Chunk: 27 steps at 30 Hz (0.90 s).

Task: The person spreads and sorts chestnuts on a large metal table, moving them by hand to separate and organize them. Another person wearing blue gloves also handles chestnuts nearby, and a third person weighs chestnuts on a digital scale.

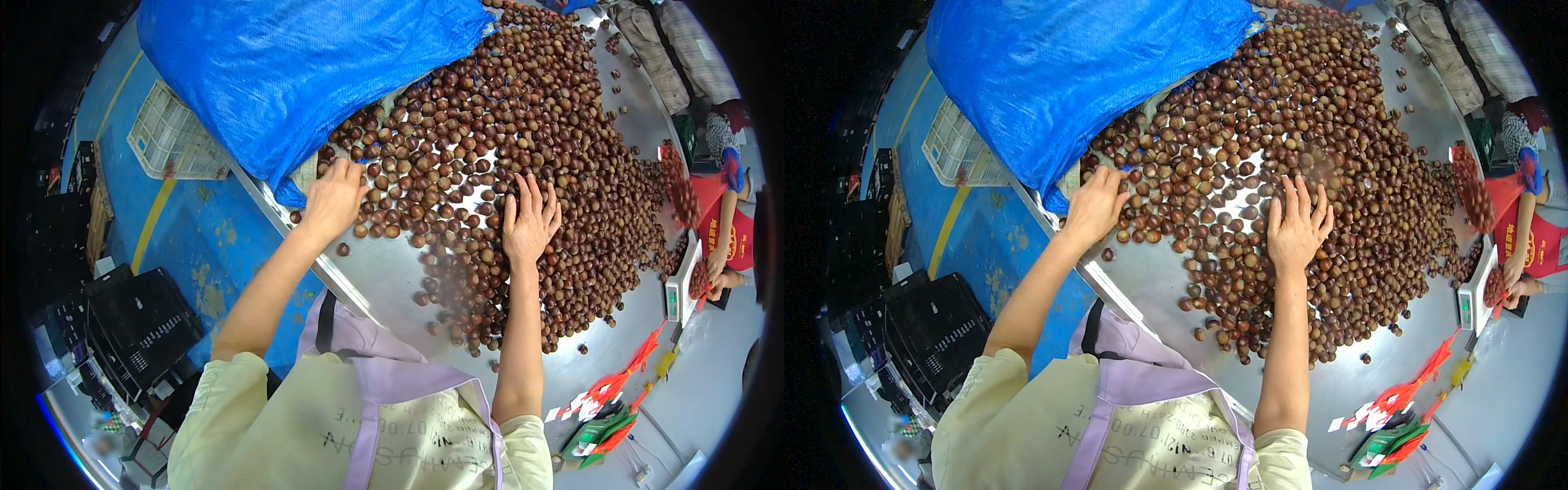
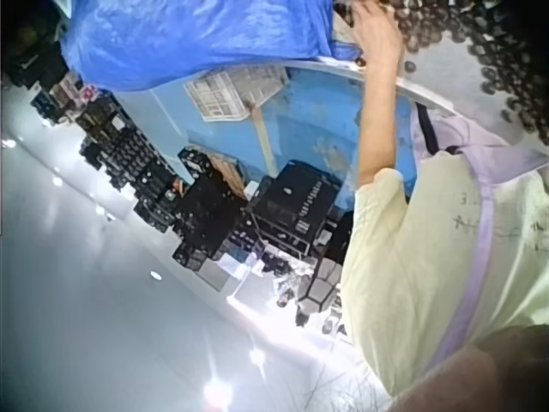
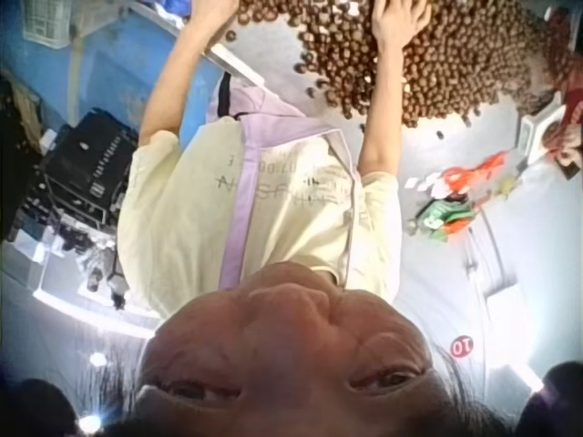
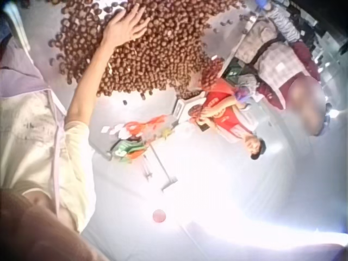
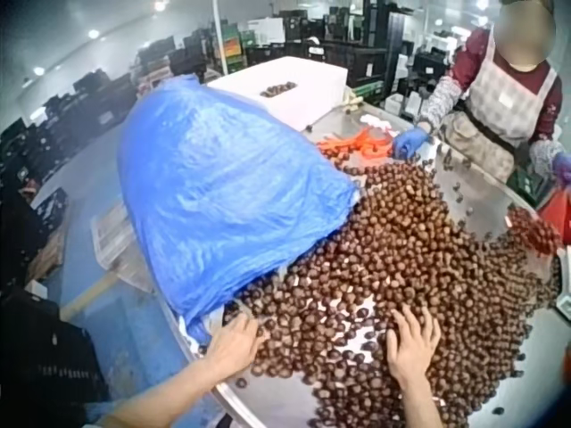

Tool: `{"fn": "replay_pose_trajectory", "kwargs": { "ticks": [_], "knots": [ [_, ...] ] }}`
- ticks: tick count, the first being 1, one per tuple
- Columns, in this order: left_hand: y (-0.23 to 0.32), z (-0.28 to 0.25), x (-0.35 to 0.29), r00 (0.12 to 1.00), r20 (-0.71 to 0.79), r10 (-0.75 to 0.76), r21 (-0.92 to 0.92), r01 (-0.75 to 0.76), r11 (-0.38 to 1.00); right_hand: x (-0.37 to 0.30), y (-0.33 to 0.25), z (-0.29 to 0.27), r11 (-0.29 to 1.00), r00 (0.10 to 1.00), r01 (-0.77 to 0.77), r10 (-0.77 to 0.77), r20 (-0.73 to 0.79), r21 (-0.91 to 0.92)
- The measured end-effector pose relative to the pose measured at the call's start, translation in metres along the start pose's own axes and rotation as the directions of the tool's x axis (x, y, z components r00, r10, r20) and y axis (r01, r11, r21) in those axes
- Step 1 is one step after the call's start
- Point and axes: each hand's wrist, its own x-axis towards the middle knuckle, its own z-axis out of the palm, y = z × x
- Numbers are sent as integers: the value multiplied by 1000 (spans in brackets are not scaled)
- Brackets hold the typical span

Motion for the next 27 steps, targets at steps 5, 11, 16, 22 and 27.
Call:
{"fn": "replay_pose_trajectory", "kwargs": {
  "ticks": [5,11,16,22,27],
  "knots": [
    [11,4,-4,992,-50,-120,-255,103,961,0,-1,-4,1000,999,-10,10,30,-8],
    [17,4,36,945,81,-316,-878,218,427,2,-3,-3,1000,1000,-10,10,-24,20],
    [38,-5,99,974,-114,-195,-359,142,923,4,-5,-6,999,1000,-17,17,-14,37],
    [40,10,128,997,-17,-73,-39,73,997,4,-5,-7,997,997,-59,57,42,46],
    [39,9,127,1000,18,0,26,-1,1000,7,-7,-9,993,997,-82,81,20,79]
  ]
}}
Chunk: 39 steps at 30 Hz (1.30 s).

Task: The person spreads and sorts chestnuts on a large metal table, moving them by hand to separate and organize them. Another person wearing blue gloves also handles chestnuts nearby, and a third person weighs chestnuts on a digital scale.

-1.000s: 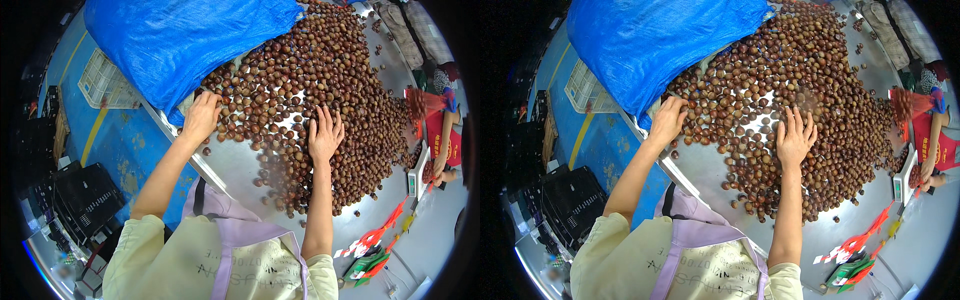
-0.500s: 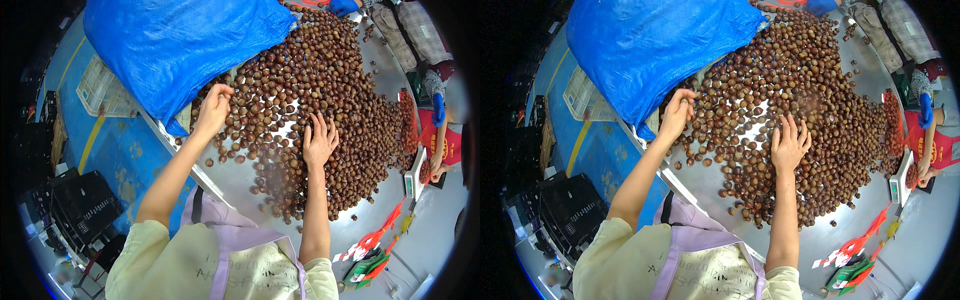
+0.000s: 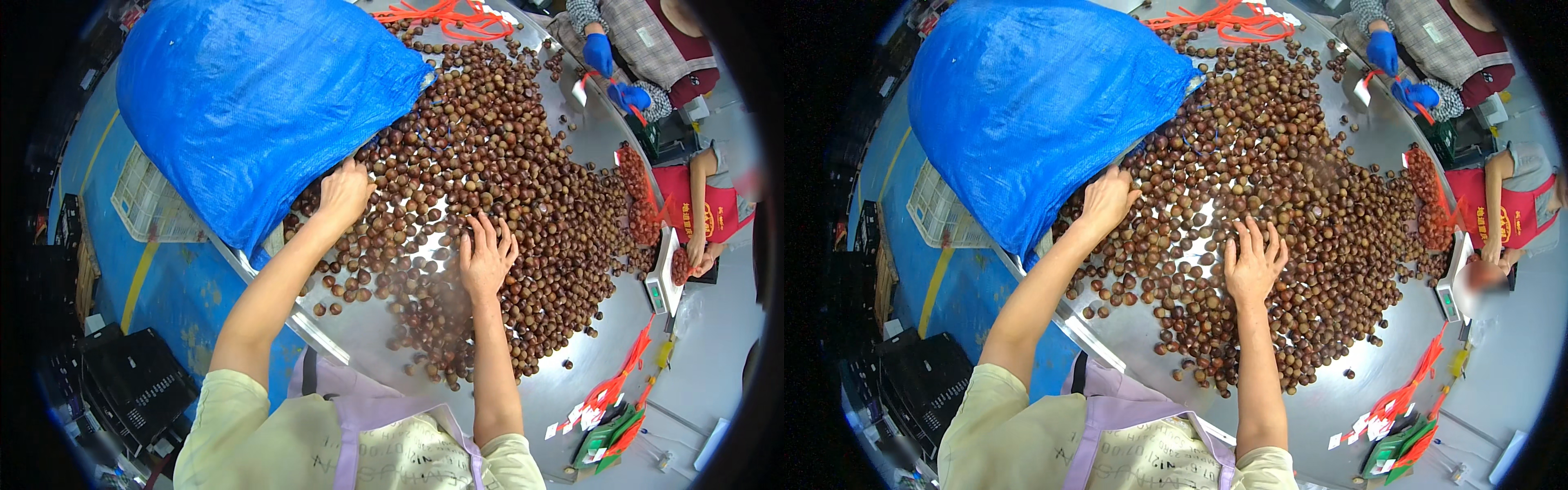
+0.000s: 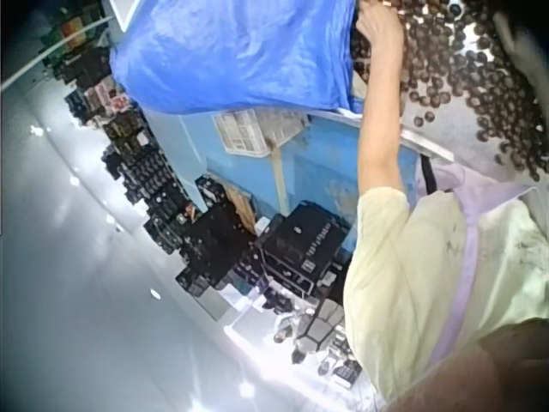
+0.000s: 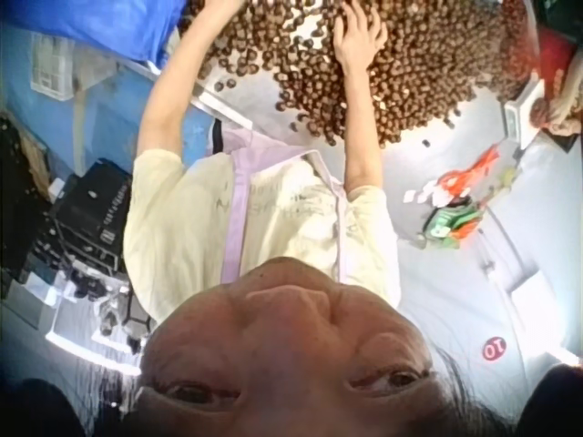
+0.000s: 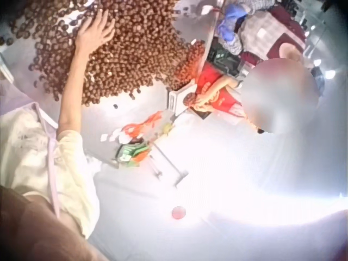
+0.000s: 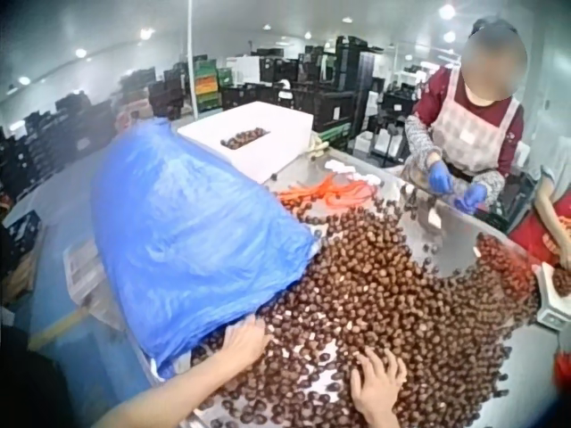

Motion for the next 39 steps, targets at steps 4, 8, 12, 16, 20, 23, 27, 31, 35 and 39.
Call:
{"fn": "replay_pose_trajectory", "kwargs": {
  "ticks": [4,8,12,16,20,23,27,31,35,39],
  "knots": [
    [6,-16,-11,984,-6,-176,-279,167,946,0,-1,2,1000,999,24,-24,-27,-1],
    [12,-5,-39,940,290,-178,-876,336,345,-1,3,1,1000,1000,12,-12,-20,-6],
    [40,-23,-82,795,603,62,-775,603,-188,-1,3,1,1000,1000,11,-11,-23,5],
    [50,-14,-122,651,750,114,-589,737,-331,0,0,-2,1000,999,12,-12,-34,22],
    [56,-3,-158,680,662,315,-463,702,-541,-1,3,1,1000,999,3,-3,-40,10],
    [56,13,-181,646,648,405,-298,703,-646,-1,0,-1,999,1000,-9,10,-17,32],
    [57,-21,-140,643,715,274,-281,624,-729,-1,-3,-3,999,1000,-9,9,2,37],
    [24,-138,38,961,231,150,-506,250,-825,-3,3,-5,1000,1000,-10,11,-11,20],
    [3,-265,134,956,-17,-293,-901,-142,-409,0,-8,-4,999,1000,13,-12,-17,47],
    [26,-208,118,975,-58,-216,-980,-97,-175,-7,3,-1,1000,998,8,-6,-65,22]
  ]
}}
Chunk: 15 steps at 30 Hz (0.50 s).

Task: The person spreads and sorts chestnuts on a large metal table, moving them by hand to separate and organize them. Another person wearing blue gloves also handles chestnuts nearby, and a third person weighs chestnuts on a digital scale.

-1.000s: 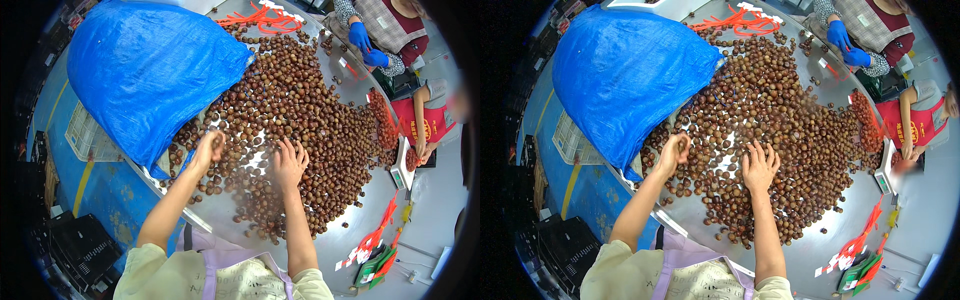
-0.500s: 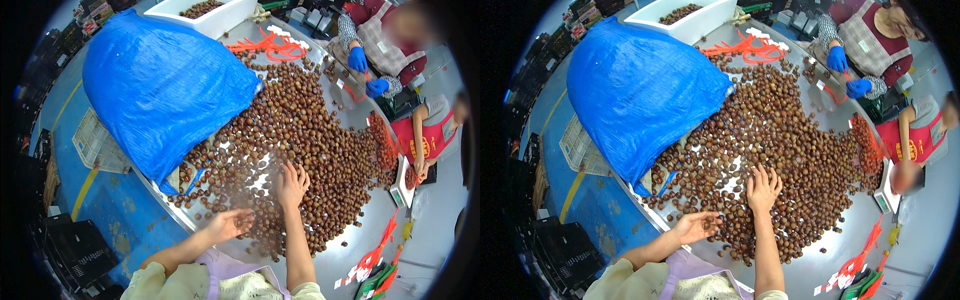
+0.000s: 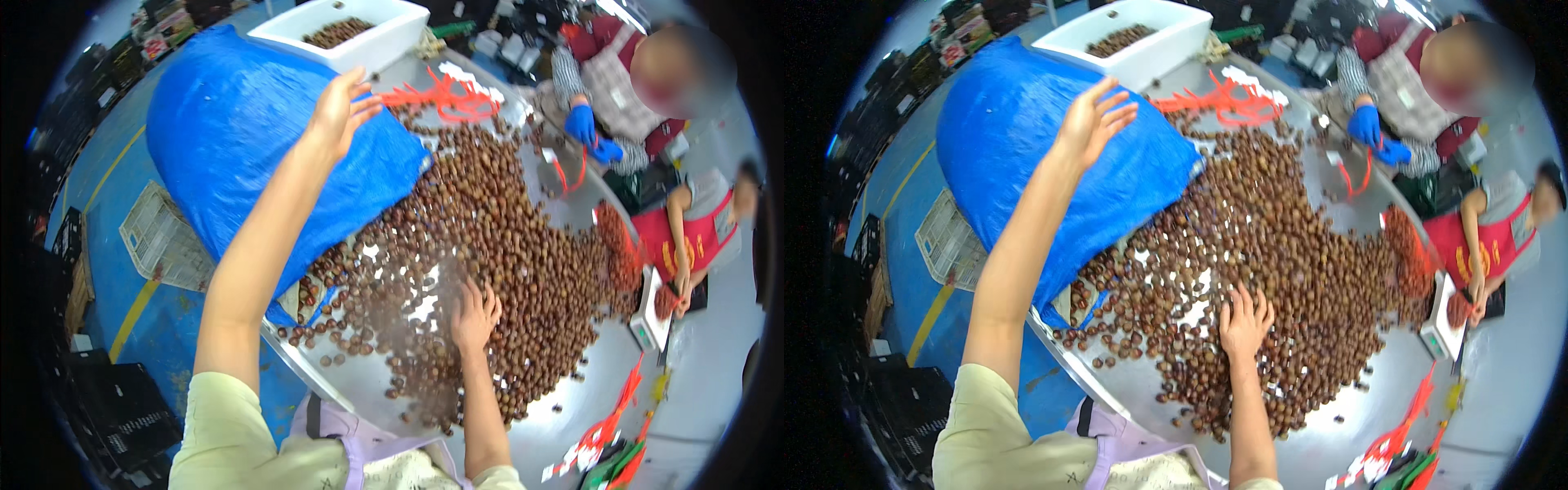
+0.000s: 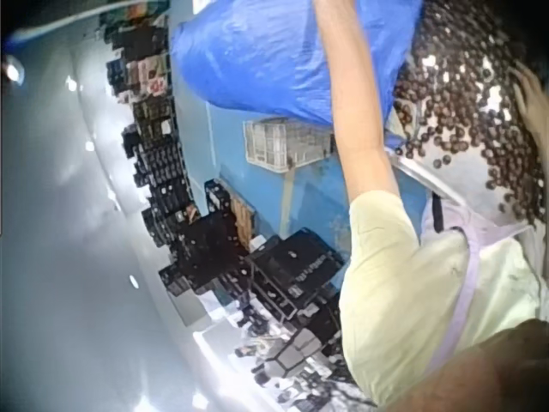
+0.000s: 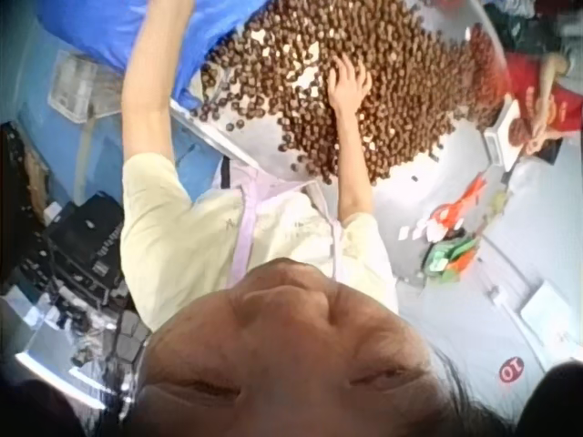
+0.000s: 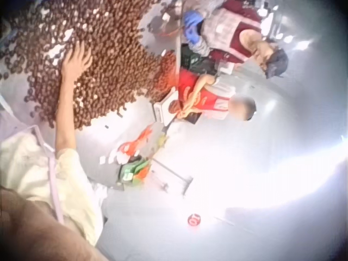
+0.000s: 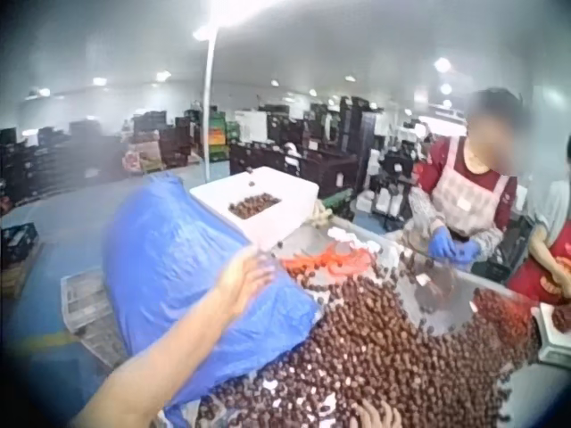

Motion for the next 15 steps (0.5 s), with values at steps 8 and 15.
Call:
{"fn": "replay_pose_trajectory", "kwargs": {
  "ticks": [8,15],
  "knots": [
    [-159,-66,-150,987,158,19,755,-133,643,8,-5,-1,998,998,7,-3,-68,57],
    [-167,-96,-220,942,218,256,918,-288,274,2,3,2,1000,1000,2,-2,-7,29]
  ]
}}
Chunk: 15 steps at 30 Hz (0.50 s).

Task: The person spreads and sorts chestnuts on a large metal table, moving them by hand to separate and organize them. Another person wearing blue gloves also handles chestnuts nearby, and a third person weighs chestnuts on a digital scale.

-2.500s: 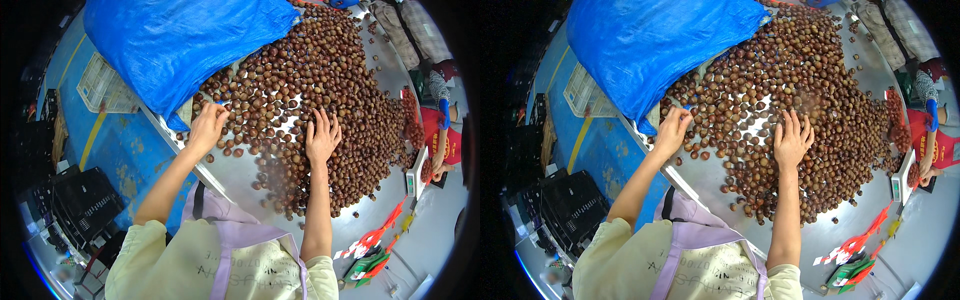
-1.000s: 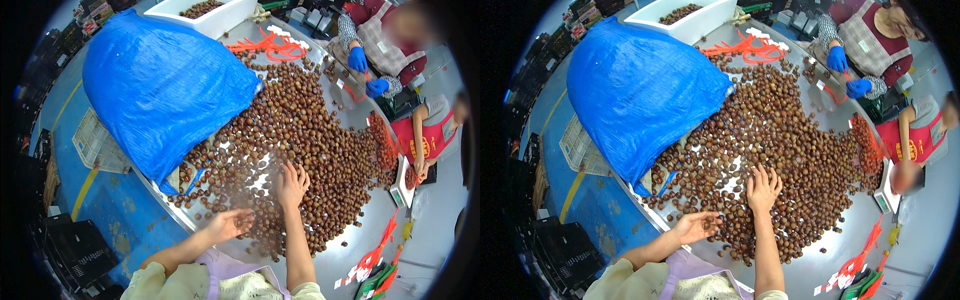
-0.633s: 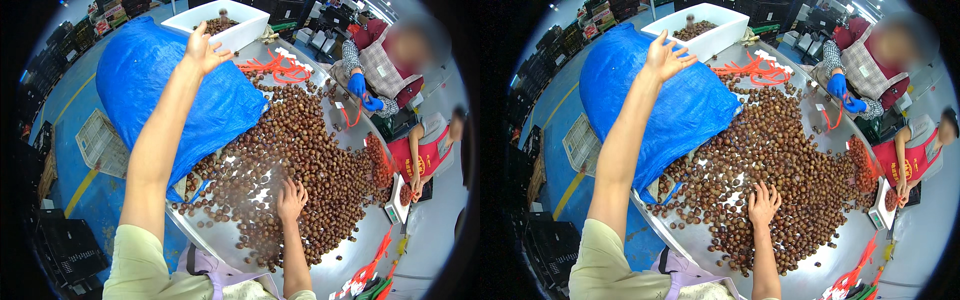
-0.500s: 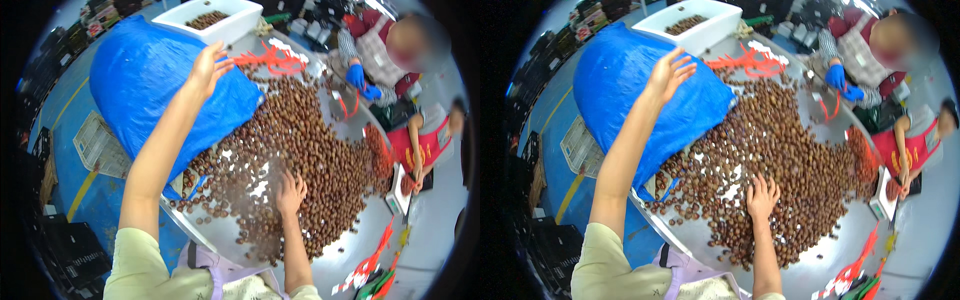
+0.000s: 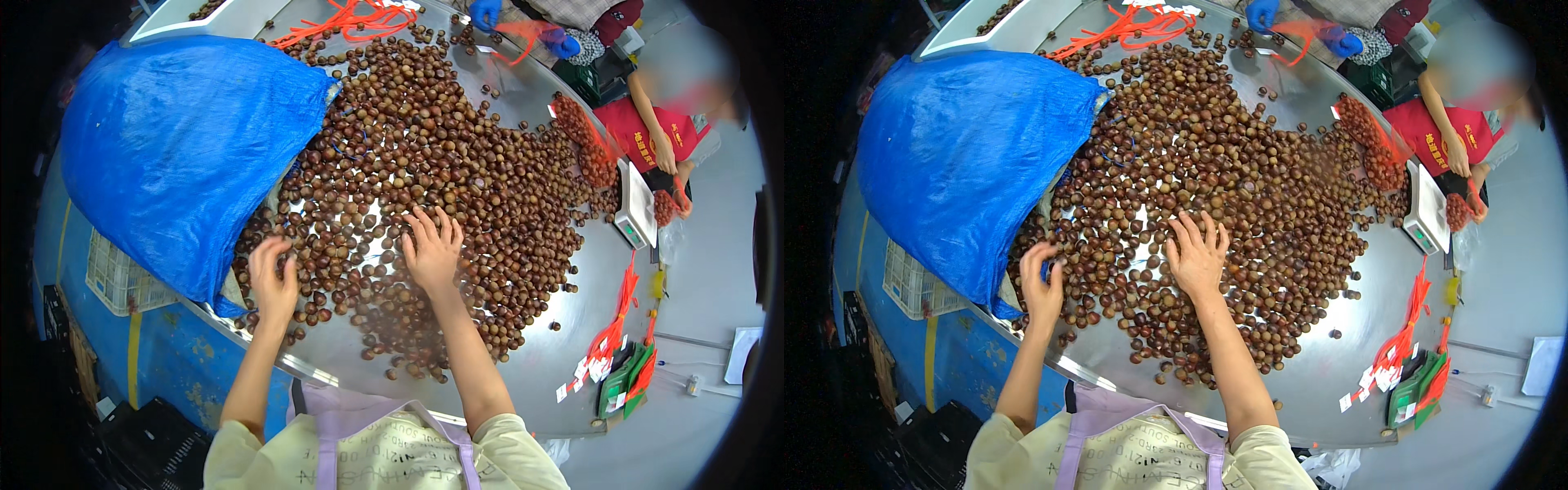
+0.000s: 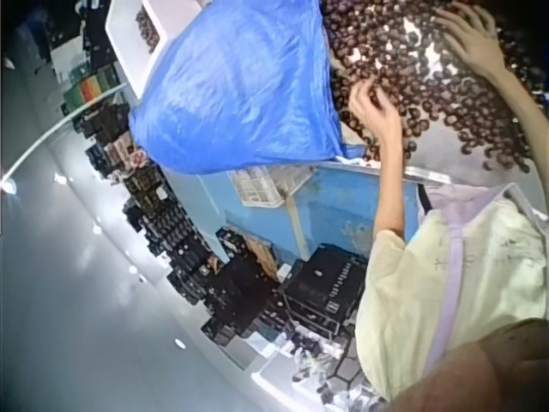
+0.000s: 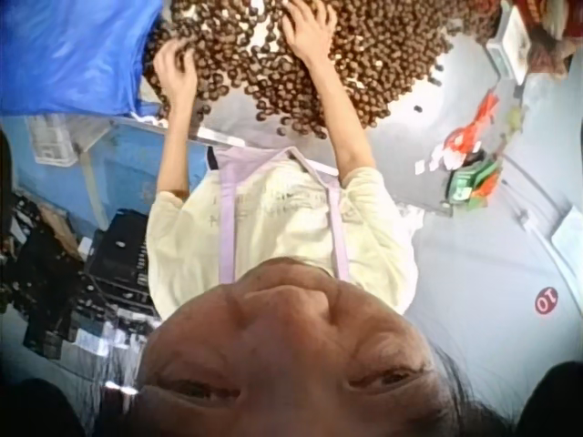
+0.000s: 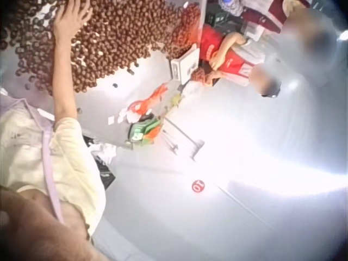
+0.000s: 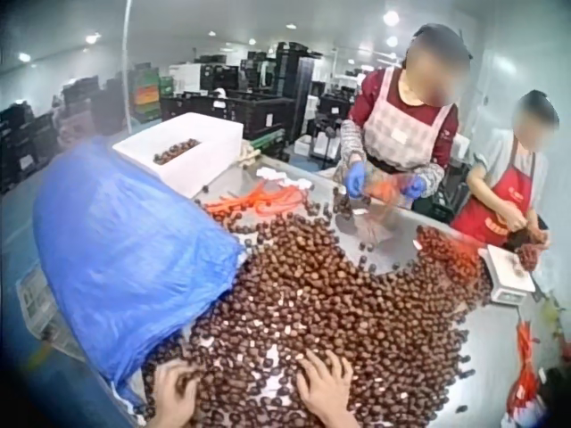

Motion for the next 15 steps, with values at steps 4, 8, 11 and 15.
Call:
{"fn": "replay_pose_trajectory", "kwargs": {
  "ticks": [4,8,11,15],
  "knots": [
    [-15,-30,-66,998,-56,24,19,-23,1000,-5,7,-2,999,998,43,-44,49,21],
    [-28,-41,-128,993,54,-104,-57,107,993,-6,12,-8,1000,996,16,-16,84,4],
    [-28,-37,-140,985,92,-149,-75,156,985,-2,18,-8,996,996,-82,80,43,48],
    [-25,-31,-137,981,92,-172,-30,175,984,36,31,-17,996,998,-45,49,-42,75]
  ]
}}
